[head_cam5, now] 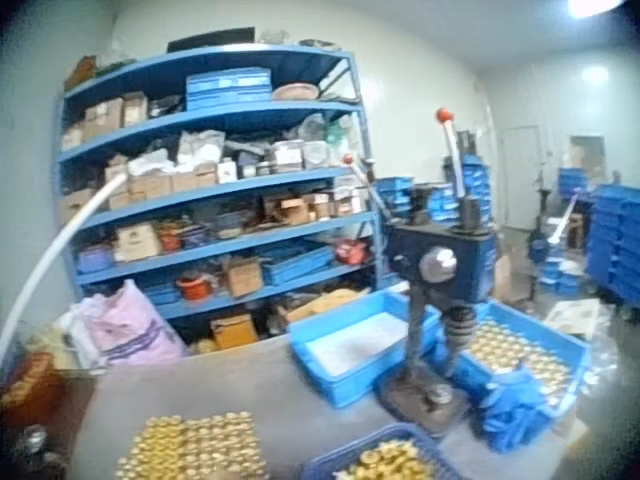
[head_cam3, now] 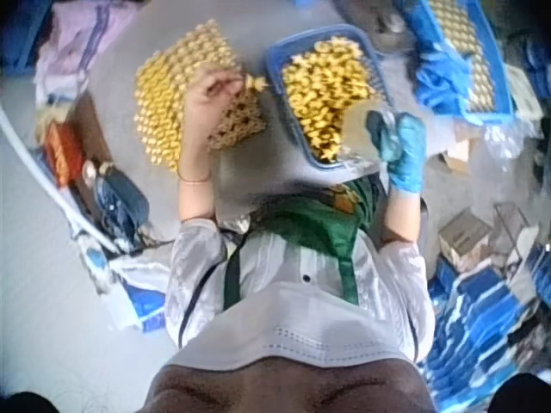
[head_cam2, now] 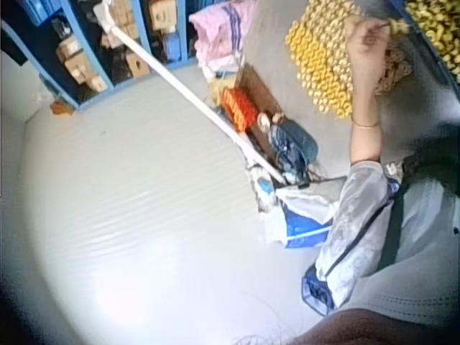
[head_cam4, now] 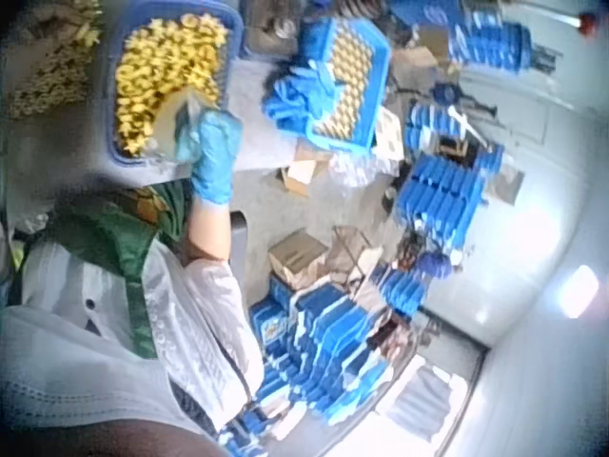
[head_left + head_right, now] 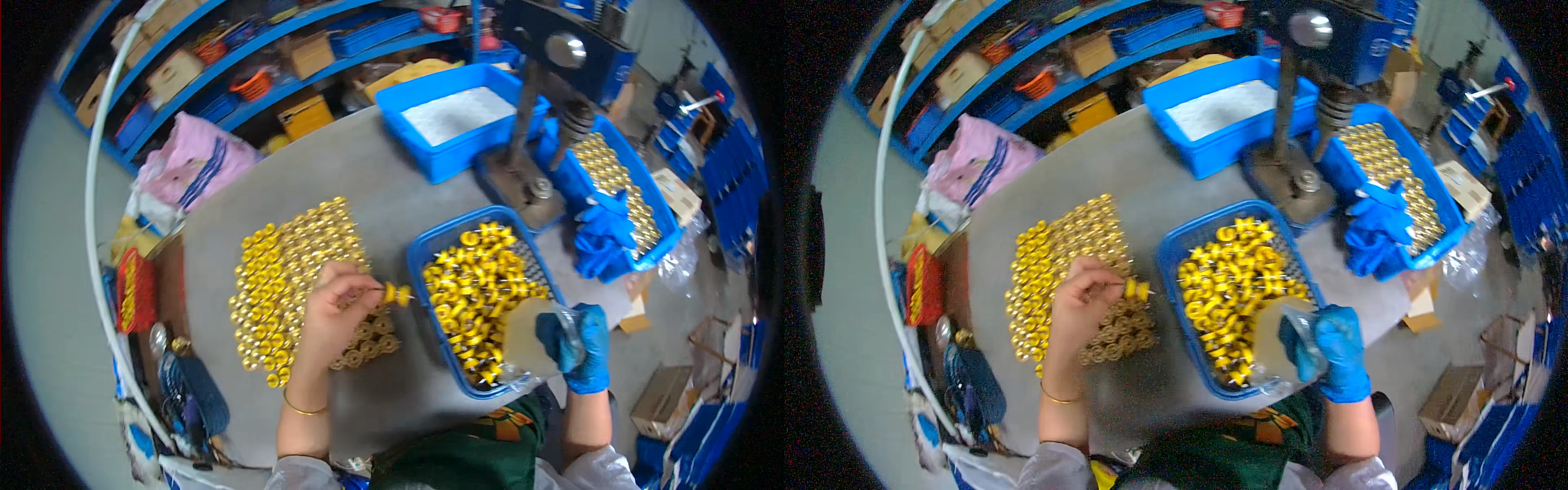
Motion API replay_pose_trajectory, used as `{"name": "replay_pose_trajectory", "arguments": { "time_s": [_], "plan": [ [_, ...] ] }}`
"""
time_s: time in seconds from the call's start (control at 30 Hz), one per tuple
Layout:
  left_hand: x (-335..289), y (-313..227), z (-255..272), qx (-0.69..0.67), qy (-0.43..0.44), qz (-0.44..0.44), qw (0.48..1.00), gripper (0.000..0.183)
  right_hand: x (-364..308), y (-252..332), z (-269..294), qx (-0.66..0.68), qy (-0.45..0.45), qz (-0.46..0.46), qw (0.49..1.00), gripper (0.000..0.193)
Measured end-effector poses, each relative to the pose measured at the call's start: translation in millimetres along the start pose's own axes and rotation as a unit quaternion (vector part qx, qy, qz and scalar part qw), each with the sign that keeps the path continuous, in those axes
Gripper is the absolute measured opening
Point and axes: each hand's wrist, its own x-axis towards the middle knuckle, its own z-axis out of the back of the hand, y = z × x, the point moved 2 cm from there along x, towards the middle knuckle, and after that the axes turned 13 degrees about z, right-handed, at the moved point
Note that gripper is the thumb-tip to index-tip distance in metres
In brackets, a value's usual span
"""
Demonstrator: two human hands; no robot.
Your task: Manually assembling small yellow and gold metal components at a workbench using glue.
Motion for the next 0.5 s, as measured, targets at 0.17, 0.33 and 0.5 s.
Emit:
{"name": "replay_pose_trajectory", "arguments": {
  "time_s": [0.17,0.33,0.5],
  "plan": [
    [-20,65,87,0.221,-0.255,0.074,0.938,0.01,8,-2,-15,0.003,0.017,0.047,0.999,0.05],
    [-29,98,120,0.322,-0.334,0.093,0.881,0.011,12,-1,-18,0.016,0.092,0.071,0.993,0.049],
    [-25,105,118,0.322,-0.334,0.11,0.879,0.01,10,2,-20,-0.001,0.058,0.057,0.997,0.049]
  ]
}}
